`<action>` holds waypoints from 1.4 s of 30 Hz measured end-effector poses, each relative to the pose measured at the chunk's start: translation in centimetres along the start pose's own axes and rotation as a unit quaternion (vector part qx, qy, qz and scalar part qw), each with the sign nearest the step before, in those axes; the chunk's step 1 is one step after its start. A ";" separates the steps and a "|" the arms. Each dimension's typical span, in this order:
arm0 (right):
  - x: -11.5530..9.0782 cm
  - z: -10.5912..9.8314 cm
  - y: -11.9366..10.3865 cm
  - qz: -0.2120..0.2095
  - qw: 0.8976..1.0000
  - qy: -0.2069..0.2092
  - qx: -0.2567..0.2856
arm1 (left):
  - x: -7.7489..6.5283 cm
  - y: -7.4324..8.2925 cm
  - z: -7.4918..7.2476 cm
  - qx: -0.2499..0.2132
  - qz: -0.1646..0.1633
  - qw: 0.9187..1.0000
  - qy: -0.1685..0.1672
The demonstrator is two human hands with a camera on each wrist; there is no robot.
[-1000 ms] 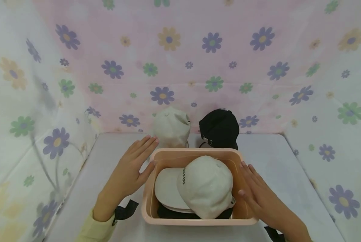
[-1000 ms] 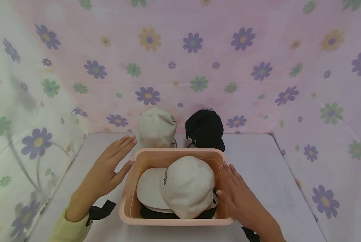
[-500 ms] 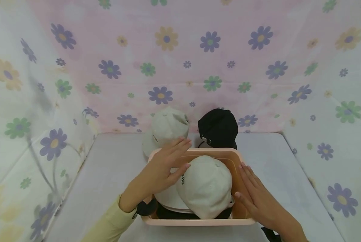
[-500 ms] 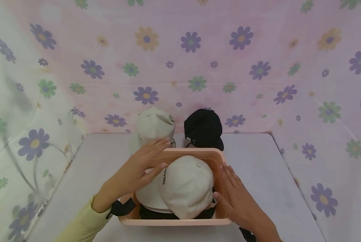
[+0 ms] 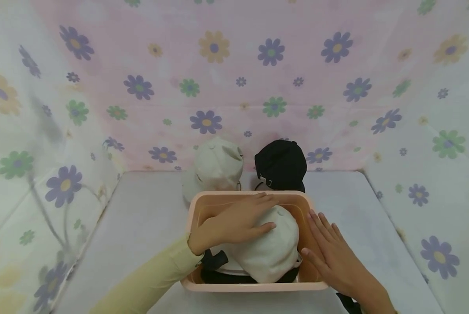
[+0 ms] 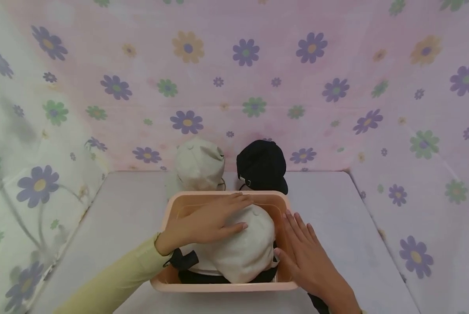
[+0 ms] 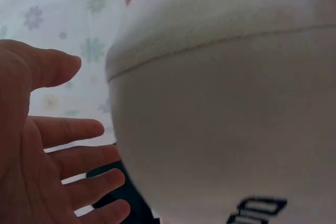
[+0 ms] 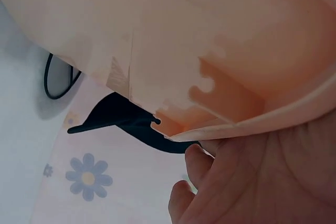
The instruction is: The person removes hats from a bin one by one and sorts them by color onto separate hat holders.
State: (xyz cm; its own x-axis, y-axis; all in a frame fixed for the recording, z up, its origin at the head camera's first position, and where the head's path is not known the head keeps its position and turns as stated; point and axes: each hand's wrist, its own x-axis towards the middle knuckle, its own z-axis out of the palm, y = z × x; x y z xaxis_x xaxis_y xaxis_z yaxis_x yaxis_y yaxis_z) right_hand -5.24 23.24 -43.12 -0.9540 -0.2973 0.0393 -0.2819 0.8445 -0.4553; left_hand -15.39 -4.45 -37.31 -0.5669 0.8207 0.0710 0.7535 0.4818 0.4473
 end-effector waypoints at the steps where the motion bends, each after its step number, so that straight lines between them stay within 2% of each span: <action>1: 0.0 0.0 0.0 0.000 1.000 0.000 -0.001 | 0.3 0.0 0.2 0.004 0.002 1.000 -0.008; 7: 0.1 0.1 -0.1 0.006 1.000 0.000 -0.004 | 1.5 0.2 0.4 -0.008 -0.009 0.999 -0.053; 14: 0.0 0.2 -0.1 -0.002 1.000 0.009 -0.003 | 2.6 -0.2 1.6 -0.057 -0.019 0.996 -0.066; 17: 0.0 0.3 -0.2 -0.006 1.000 0.012 -0.001 | 2.7 -0.4 2.0 -0.070 -0.035 0.995 -0.055; 25: 0.0 0.2 -0.2 -0.005 1.000 0.011 -0.009 | 3.1 -0.7 3.2 -0.101 -0.061 0.993 0.023; 32: -0.1 0.2 0.0 -0.006 1.000 0.013 0.001 | 3.2 -0.9 3.7 -0.124 -0.082 0.988 0.043; 34: -0.1 0.3 0.1 -0.008 1.000 0.016 0.001 | 3.2 -0.9 3.8 -0.122 -0.076 0.989 0.046; 39: -0.1 0.5 0.2 -0.010 1.000 0.020 0.002 | 3.1 -0.7 3.8 -0.101 -0.036 0.993 0.052; 42: 0.0 0.6 0.3 -0.006 1.000 0.019 0.005 | 3.0 -0.6 3.6 -0.103 -0.035 0.993 0.052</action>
State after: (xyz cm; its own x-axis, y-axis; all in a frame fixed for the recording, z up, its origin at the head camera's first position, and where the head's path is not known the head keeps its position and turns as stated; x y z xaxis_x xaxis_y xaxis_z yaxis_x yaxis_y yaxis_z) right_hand -5.27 23.21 -43.76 -0.9537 -0.2905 0.0782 -0.2928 0.8364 -0.4633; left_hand -16.39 -1.16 -40.60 -0.6540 0.7469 0.1199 0.6335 0.4542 0.6264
